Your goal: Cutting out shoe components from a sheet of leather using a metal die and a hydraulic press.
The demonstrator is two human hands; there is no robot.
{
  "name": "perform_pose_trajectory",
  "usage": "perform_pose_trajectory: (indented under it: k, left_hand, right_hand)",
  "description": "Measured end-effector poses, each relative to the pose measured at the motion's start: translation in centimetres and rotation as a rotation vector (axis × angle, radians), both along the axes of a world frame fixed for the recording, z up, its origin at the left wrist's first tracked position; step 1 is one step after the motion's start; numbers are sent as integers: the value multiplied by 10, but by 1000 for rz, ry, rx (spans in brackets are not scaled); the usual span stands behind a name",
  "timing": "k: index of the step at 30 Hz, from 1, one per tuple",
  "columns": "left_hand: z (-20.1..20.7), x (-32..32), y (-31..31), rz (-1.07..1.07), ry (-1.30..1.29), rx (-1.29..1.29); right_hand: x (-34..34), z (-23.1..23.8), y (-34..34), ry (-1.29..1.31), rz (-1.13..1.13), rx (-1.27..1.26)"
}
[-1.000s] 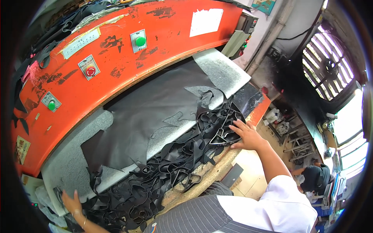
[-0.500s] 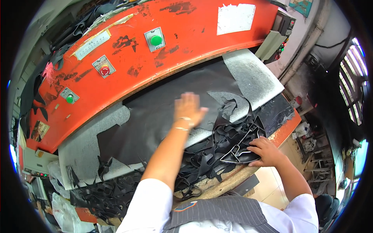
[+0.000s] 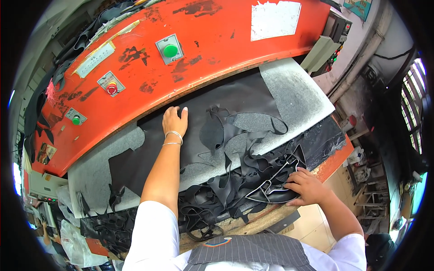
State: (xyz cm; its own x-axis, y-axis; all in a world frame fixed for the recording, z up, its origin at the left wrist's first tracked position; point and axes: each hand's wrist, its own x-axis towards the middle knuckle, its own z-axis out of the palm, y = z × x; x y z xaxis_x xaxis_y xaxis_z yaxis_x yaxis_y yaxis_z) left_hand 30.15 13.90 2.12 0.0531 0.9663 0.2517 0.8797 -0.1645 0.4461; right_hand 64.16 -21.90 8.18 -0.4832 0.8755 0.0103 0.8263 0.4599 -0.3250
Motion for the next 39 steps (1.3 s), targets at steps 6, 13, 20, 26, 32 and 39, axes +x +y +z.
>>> perform_pose_trajectory:
  k: [6, 13, 20, 26, 32, 39]
  left_hand:
    - [37, 152, -74, -507, 302, 16]
    - [22, 166, -167, -1114, 258, -165]
    - [23, -26, -111, -720, 68, -26]
    - [6, -268, -137, -38, 396, -94]
    - [2, -351, -199, 16, 367, -162]
    - [-4, -407, -235, -149, 295, 150]
  right_hand:
    - [-4, -10, -7, -61, -47, 58]
    - [-14, 23, -27, -6, 3, 174]
    - [12, 58, -119, 331, -651, 4]
    - [-22, 97, -129, 705, -1131, -24]
    - [-182, 137, -24, 788, -735, -232]
    - [-385, 74, 114, 143, -20, -29]
